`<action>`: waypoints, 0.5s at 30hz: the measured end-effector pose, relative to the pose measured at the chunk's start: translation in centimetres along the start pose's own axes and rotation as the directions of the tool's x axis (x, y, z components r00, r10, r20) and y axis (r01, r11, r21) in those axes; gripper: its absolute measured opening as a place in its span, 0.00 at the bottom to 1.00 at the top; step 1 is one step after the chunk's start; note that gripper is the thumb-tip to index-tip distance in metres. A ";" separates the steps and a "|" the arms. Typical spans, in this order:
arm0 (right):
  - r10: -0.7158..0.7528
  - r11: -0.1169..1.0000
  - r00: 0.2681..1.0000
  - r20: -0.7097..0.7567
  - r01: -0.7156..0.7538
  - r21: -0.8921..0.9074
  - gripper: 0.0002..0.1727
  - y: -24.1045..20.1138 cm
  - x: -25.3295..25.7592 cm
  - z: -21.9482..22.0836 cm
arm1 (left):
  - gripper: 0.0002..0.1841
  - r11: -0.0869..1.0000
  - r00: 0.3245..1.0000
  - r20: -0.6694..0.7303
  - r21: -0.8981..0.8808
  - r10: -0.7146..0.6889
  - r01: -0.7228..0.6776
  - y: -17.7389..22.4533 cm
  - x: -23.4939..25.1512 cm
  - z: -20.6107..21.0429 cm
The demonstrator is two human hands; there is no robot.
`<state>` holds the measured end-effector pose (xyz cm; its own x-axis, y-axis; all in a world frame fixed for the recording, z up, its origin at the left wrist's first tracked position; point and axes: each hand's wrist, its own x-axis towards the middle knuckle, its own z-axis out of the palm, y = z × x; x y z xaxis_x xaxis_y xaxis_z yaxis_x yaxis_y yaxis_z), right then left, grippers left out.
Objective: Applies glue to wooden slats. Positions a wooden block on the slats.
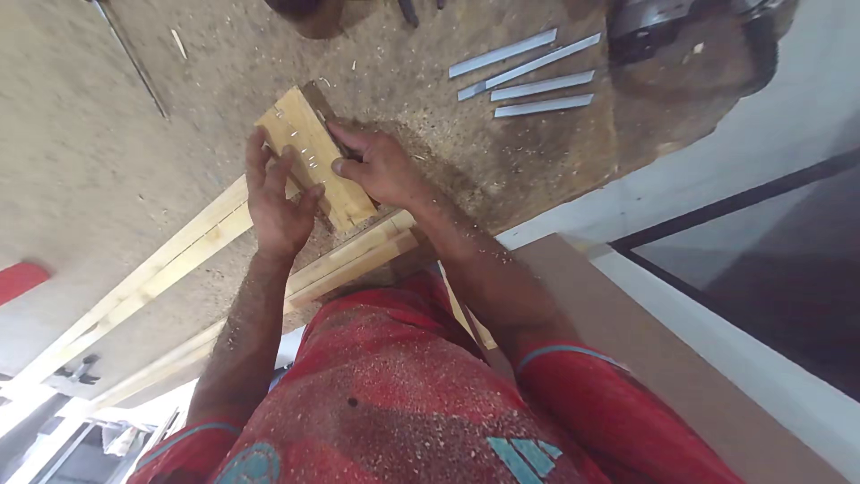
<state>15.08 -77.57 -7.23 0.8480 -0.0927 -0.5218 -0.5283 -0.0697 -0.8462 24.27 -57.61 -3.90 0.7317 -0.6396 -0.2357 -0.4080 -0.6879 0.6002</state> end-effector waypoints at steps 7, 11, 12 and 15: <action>0.047 0.998 0.998 -0.045 -0.048 -0.031 0.32 -0.5 -1.0 0.0 | 0.30 0.986 0.992 0.051 0.131 -0.114 0.106 1.6 0.4 -0.6; 0.034 0.999 0.977 -0.212 -0.027 0.033 0.23 0.2 -0.8 1.0 | 0.25 0.912 0.985 0.122 0.407 -0.118 0.059 4.7 1.1 -0.9; 0.041 0.999 0.974 -0.224 -0.035 0.032 0.21 0.1 -0.7 1.1 | 0.23 0.902 0.983 0.142 0.430 -0.119 0.047 5.3 1.2 -0.7; 0.049 0.999 0.960 -0.276 -0.048 0.009 0.19 -0.1 -0.9 1.4 | 0.21 0.874 0.960 0.204 0.481 -0.190 0.071 6.9 1.7 -0.6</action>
<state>14.47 -76.06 -6.81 0.7764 -0.3670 -0.5124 -0.5684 -0.0565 -0.8208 23.06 -63.24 0.27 0.6688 -0.5536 -0.4962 -0.5672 -0.8114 0.1407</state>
